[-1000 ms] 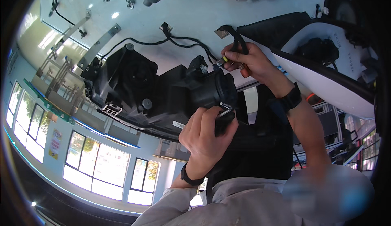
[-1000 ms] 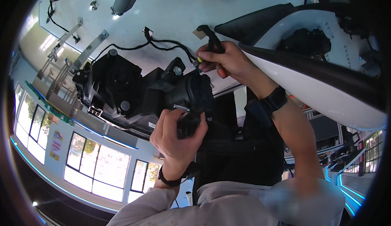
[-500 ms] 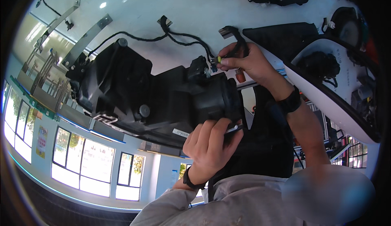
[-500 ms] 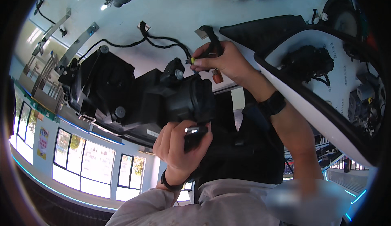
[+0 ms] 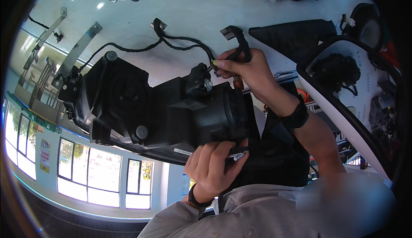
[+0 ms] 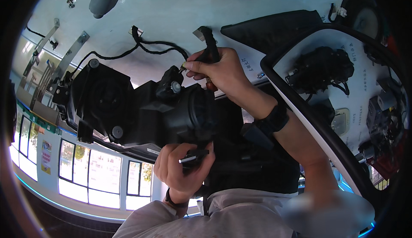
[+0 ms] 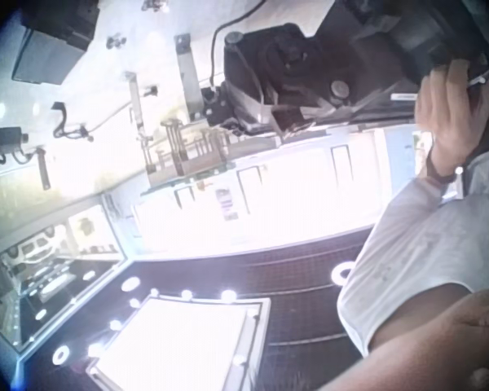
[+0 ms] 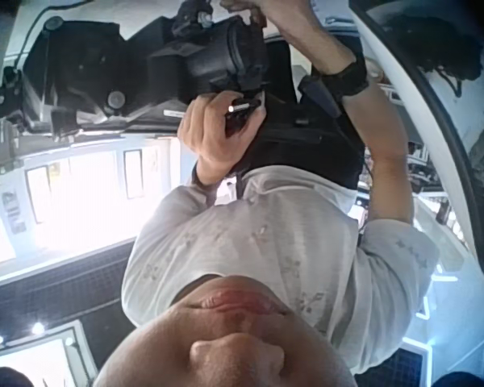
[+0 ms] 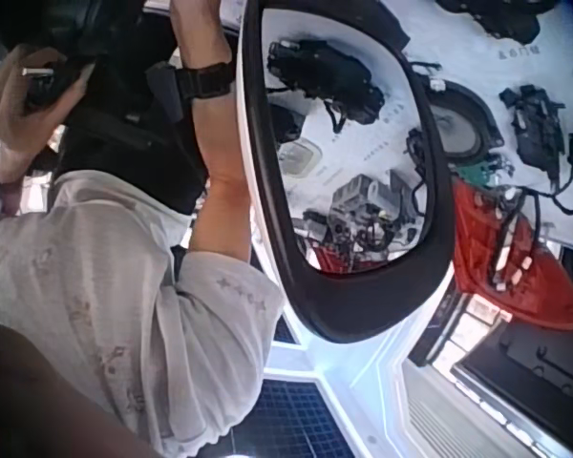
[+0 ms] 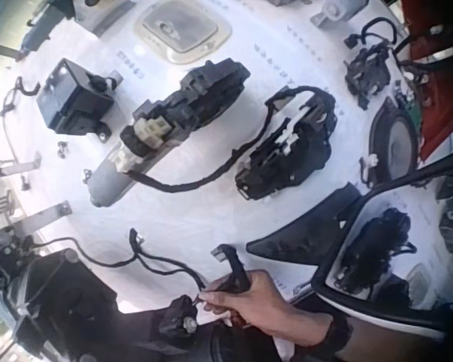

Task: The person is disassembling components from a car headlight assembly using a screwdriver and hands.

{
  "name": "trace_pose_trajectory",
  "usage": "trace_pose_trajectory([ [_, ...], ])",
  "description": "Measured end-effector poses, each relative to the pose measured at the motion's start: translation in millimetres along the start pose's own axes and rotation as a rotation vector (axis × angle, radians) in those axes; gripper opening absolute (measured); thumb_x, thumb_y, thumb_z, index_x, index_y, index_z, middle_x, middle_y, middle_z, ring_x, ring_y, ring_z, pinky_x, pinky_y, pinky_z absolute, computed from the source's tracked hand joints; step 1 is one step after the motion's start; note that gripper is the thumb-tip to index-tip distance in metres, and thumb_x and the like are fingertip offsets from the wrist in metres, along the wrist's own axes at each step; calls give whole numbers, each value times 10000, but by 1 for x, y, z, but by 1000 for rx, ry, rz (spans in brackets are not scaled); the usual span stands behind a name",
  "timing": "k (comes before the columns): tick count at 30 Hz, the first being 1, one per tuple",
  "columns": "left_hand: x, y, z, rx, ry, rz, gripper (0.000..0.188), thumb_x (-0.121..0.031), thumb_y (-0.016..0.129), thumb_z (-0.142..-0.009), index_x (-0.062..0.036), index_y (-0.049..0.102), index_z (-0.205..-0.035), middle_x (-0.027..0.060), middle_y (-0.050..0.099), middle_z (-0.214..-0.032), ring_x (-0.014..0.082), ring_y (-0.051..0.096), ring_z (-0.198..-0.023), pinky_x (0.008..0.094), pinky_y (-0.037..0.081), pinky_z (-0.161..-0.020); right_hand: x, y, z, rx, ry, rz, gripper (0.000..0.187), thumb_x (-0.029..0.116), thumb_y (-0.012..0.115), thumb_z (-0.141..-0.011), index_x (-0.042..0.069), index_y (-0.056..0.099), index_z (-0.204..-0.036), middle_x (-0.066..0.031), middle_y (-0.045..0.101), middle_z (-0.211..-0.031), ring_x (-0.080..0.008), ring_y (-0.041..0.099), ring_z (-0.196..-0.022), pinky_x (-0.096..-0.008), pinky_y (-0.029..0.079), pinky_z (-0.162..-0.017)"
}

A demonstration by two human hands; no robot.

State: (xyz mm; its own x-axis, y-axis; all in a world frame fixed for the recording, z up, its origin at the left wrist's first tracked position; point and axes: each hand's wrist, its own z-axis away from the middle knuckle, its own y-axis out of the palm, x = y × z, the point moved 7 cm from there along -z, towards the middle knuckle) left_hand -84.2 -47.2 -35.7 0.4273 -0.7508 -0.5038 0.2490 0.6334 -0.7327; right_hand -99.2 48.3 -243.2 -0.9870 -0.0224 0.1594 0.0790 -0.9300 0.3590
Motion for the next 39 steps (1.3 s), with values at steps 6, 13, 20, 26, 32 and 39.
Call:
trace_pose_trajectory([
  [6,-1,0,1,-4,-13,-1,396,-171,906,-604,-66,637,-875,22,598,-685,183,554,-525,281,423,-461,1,-3,-1,-14,53,-8,227,178,763,-859,0,690,-979,-113,722,-833,-118,678,-710,-222,438,-444],
  [13,-1,-2,2,-13,-23,-11,386,-166,905,-600,-66,642,-864,19,604,-691,175,559,-530,275,424,-465,2,-3,0,2,99,31,260,157,762,-857,-38,675,-1005,-126,710,-839,-167,688,-747,-278,543,-696],
  [20,-1,0,1,-2,-24,9,383,-164,902,-604,-62,641,-866,25,603,-699,188,568,-544,284,421,-468,2,-5,5,-3,134,26,257,179,775,-846,-10,682,-994,-104,703,-820,-147,668,-716,-260,516,-625],
  [26,-1,-1,4,22,-33,-12,397,-166,899,-610,-64,633,-887,39,605,-717,195,569,-545,291,419,-473,0,4,6,-15,116,-39,221,183,776,-840,21,708,-974,-81,713,-796,-106,669,-684,-220,425,-456],
  [32,-2,1,3,25,-36,-19,397,-172,898,-622,-69,625,-892,43,605,-717,199,571,-544,296,420,-476,2,-3,1,18,136,125,232,189,757,-864,24,704,-1018,-63,701,-795,-113,668,-696,-233,458,-505],
  [39,-1,1,4,23,-22,-40,405,-170,901,-622,-62,622,-894,41,611,-720,201,574,-543,293,423,-473,8,4,-4,97,100,192,240,161,729,-891,3,705,-1070,-82,697,-769,-128,683,-685,-237,475,-460],
])
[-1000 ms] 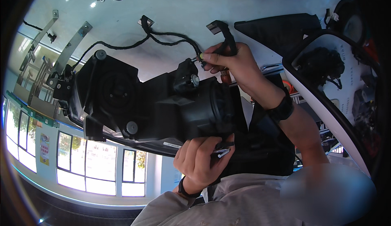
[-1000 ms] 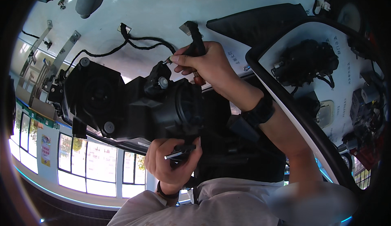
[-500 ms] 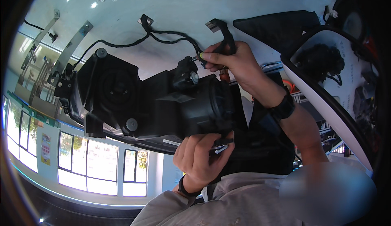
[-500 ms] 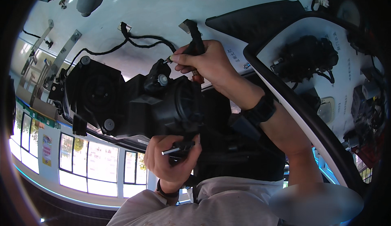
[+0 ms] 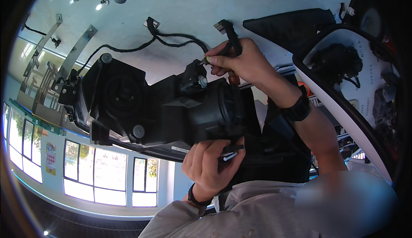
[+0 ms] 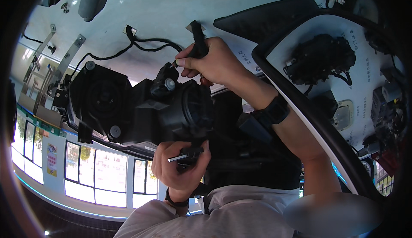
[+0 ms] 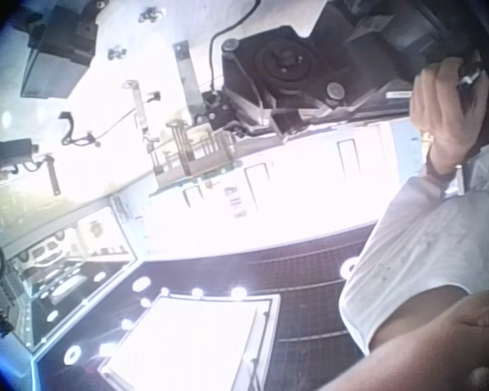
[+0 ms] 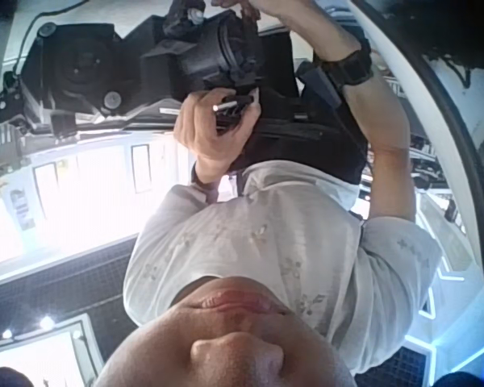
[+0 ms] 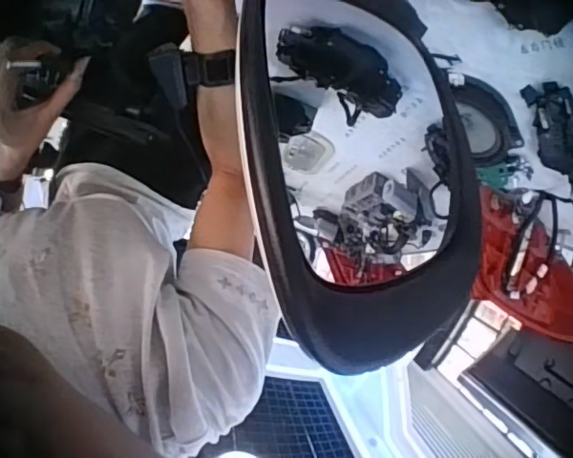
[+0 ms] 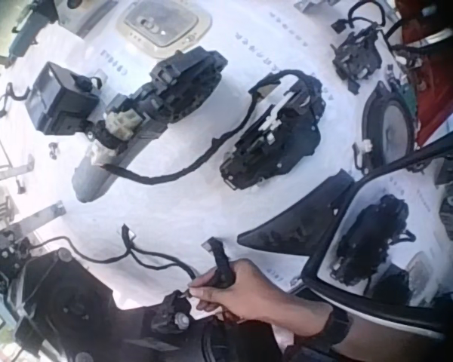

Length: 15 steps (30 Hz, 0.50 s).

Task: The person is disassembling components from a car headlight assembly using a screwdriver and hands.

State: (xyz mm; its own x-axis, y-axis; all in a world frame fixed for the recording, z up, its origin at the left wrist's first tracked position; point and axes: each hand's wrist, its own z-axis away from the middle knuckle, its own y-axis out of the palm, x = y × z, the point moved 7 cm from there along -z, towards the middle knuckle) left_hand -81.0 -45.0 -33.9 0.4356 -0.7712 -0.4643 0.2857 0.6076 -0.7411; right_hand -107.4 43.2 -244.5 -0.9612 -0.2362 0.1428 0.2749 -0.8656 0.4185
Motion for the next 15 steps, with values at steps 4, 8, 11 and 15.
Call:
trace_pose_trajectory([
  [4,0,-1,-1,0,14,16,403,-166,902,-625,-62,621,-895,43,619,-727,201,578,-541,288,429,-473,7,1,4,-42,-67,73,194,132,708,-904,-12,709,-1033,-99,702,-768,-130,686,-672,-238,488,-464],
  [8,1,0,2,12,10,27,405,-151,903,-615,-65,623,-895,46,625,-732,199,590,-544,285,441,-474,6,10,-2,0,-227,14,157,88,715,-888,-20,710,-1002,-112,709,-770,-131,690,-669,-243,524,-542],
  [11,1,-3,3,18,6,31,402,-141,902,-610,-66,625,-891,45,624,-726,194,593,-541,282,443,-471,4,9,-1,26,-153,40,146,64,727,-874,-26,708,-987,-101,704,-765,-128,688,-660,-251,538,-582],
  [15,2,-1,1,25,-13,30,387,-132,899,-612,-69,627,-881,44,625,-727,188,594,-539,279,443,-469,11,8,-2,38,-123,52,130,61,727,-873,-28,702,-964,-86,694,-751,-122,682,-649,-248,536,-574],
])
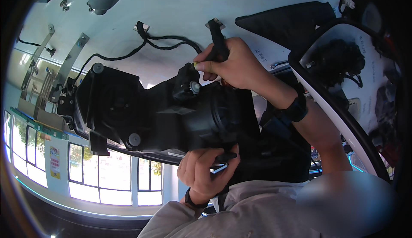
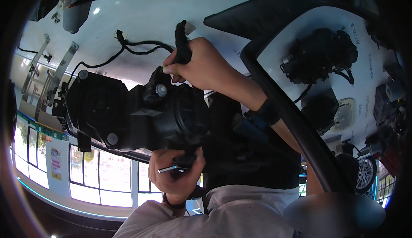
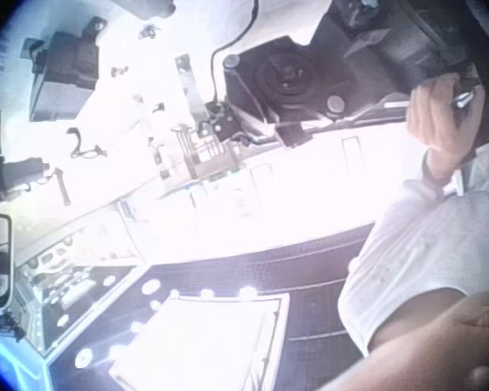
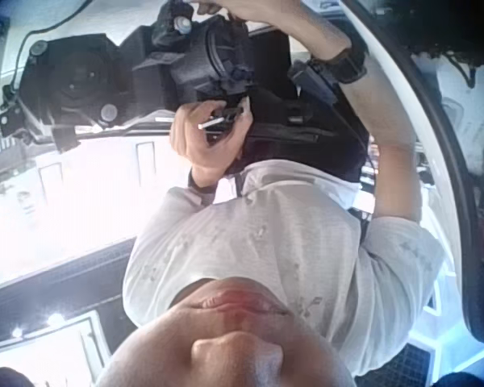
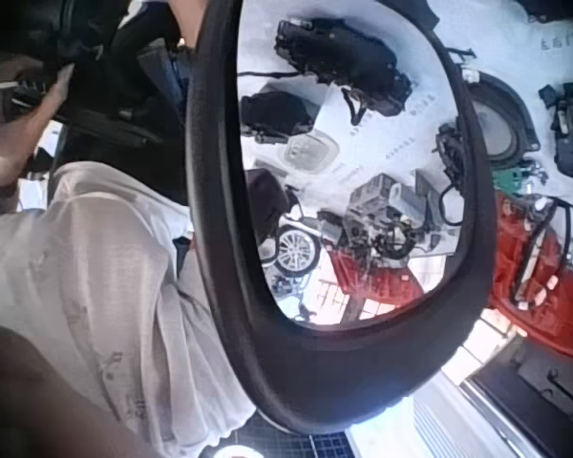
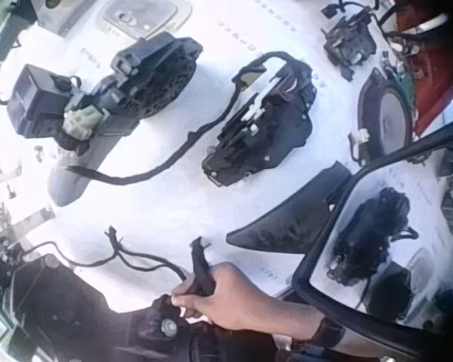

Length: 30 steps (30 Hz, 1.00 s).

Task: The person is disassembling components from a car headlight assembly using a screwdriver and hands.

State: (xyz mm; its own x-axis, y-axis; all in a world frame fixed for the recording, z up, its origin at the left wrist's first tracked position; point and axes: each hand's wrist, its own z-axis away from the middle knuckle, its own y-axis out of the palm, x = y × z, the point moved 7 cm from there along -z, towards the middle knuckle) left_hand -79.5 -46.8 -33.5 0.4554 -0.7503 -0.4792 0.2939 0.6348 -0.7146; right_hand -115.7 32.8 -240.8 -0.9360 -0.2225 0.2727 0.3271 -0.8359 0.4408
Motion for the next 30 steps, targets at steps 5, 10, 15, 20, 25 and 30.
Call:
trace_pose_trajectory([
  [5,0,-1,-1,17,25,4,358,-105,875,-627,-61,625,-880,56,636,-755,192,606,-554,277,451,-477,-5,3,-5,14,-7,13,121,67,728,-874,-23,699,-950,-75,688,-741,-115,681,-648,-237,520,-544],
  [10,2,-6,-2,-26,33,10,328,-74,842,-649,-44,624,-892,71,647,-777,197,610,-561,277,465,-494,-3,14,-9,16,-21,-8,135,85,736,-871,-14,703,-956,-65,687,-745,-105,677,-642,-232,488,-502],
  [15,1,-2,-6,2,34,7,354,-84,852,-653,-35,625,-921,73,650,-772,201,620,-577,278,477,-512,-1,8,-10,68,-137,15,198,171,735,-886,7,715,-995,-51,691,-744,-86,645,-606,-233,455,-471],
  [20,-4,2,-2,24,43,10,376,-111,874,-644,-49,627,-919,63,642,-759,199,616,-576,281,470,-505,-25,-23,16,83,-32,17,220,190,672,-939,31,667,-1091,-39,654,-855,-89,614,-674,-236,470,-592],
  [25,-3,4,3,-23,43,-29,377,-119,878,-637,-62,630,-915,52,620,-742,205,602,-571,292,465,-513,-32,-48,43,-64,-313,273,210,165,677,-925,31,633,-1080,-30,631,-950,-115,606,-912,-277,472,-747],
  [30,-9,0,2,-124,39,-80,349,-110,865,-642,-62,630,-896,56,604,-714,223,594,-568,309,462,-524,-28,-38,46,-19,-323,399,271,132,739,-846,34,615,-1067,-44,656,-932,-138,640,-826,-291,486,-690],
])
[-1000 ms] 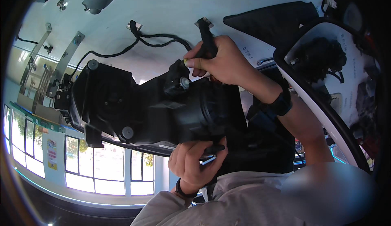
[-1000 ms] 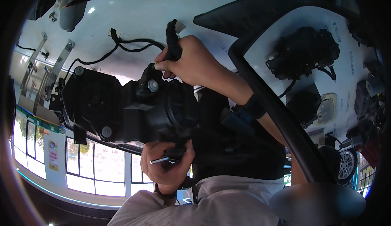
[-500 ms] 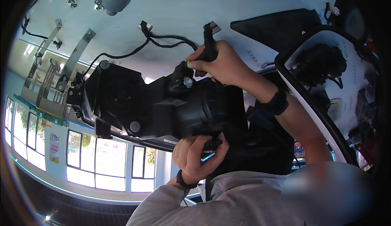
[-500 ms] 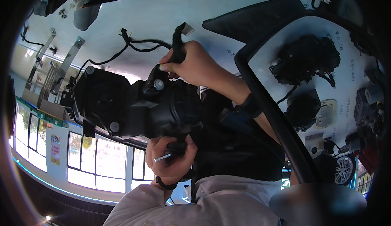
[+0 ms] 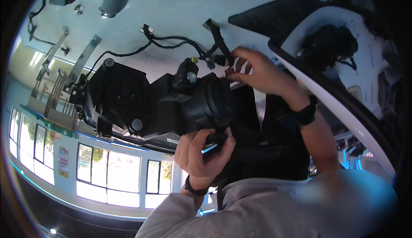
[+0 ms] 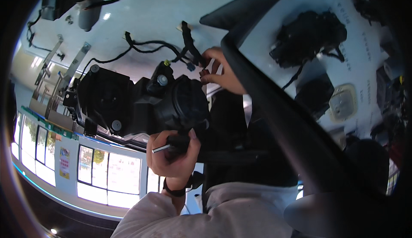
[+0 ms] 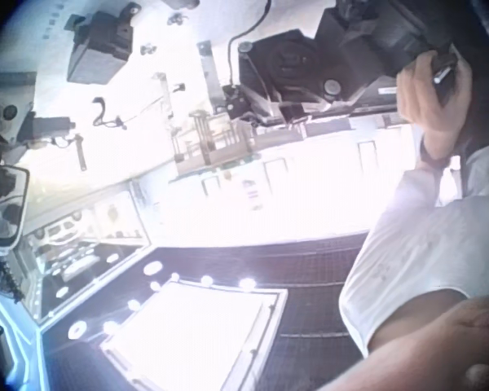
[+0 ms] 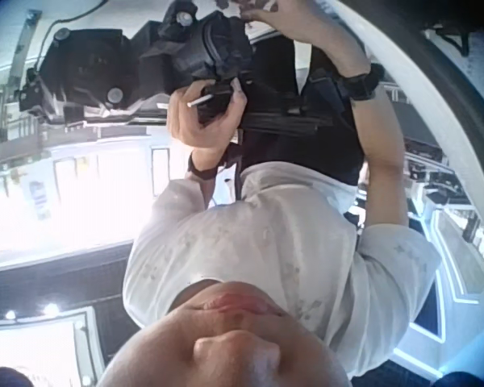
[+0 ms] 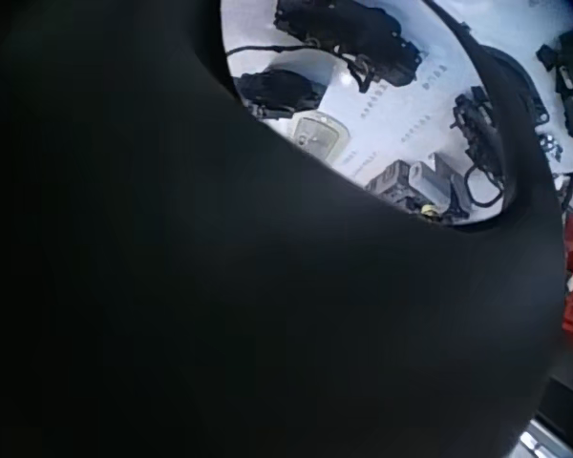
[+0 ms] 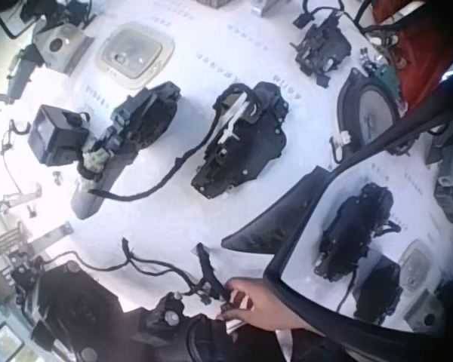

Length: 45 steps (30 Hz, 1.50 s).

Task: The person is disassembling components from a car headlight assembly using a screwdriver and hands.

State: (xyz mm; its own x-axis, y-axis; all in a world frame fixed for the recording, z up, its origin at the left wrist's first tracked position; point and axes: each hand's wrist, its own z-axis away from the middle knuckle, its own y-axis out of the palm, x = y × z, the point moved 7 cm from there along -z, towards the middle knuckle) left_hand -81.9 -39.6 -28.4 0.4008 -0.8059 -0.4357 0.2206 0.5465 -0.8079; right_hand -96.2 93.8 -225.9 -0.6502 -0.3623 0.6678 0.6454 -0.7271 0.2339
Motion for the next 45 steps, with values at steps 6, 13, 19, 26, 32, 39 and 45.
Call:
trace_pose_trajectory([
  [6,0,5,-1,-61,-24,-33,288,-114,852,-639,-45,645,-826,69,614,-713,246,594,-570,322,464,-531,-17,5,-1,19,67,-90,218,102,745,-848,23,652,-1029,-42,662,-792,-77,612,-702,-255,466,-601],
  [13,-2,7,4,-143,1,14,296,-110,849,-660,-28,614,-820,82,590,-697,260,583,-574,326,460,-533,-48,-3,5,58,87,-360,217,126,664,-937,-27,650,-1091,-72,696,-908,-112,648,-751,-252,528,-658],
  [19,10,8,14,-235,5,29,309,-92,853,-671,-4,605,-834,88,600,-716,225,603,-608,308,479,-563,-49,6,6,148,44,-647,245,209,655,-954,5,661,-1090,-54,698,-950,-89,637,-758,-250,541,-716],
  [26,4,12,17,-239,-94,92,245,-12,806,-755,27,617,-907,54,652,-836,107,607,-734,238,494,-696,-68,32,3,151,65,-1060,298,249,684,-938,-20,680,-1068,-61,697,-939,-84,658,-748,-201,566,-689],
  [32,6,11,20,-230,-113,79,234,-36,787,-794,32,610,-932,42,633,-843,100,590,-753,219,459,-690,-58,45,0,169,56,-1248,369,290,742,-891,-52,690,-1022,-86,701,-901,-89,666,-723,-174,565,-632],
  [39,5,16,21,-240,-136,100,201,-27,747,-833,24,585,-941,41,597,-866,105,545,-780,225,436,-707,-59,52,-6,173,18,-1246,372,290,748,-885,-57,695,-1007,-99,704,-895,-118,675,-738,-217,584,-672],
  [45,2,17,21,-261,-154,116,197,-28,740,-840,17,572,-933,45,584,-886,102,535,-800,229,434,-706,-50,46,-5,129,-26,-1237,363,274,748,-883,-64,696,-1004,-106,711,-892,-145,686,-756,-244,585,-689],
])
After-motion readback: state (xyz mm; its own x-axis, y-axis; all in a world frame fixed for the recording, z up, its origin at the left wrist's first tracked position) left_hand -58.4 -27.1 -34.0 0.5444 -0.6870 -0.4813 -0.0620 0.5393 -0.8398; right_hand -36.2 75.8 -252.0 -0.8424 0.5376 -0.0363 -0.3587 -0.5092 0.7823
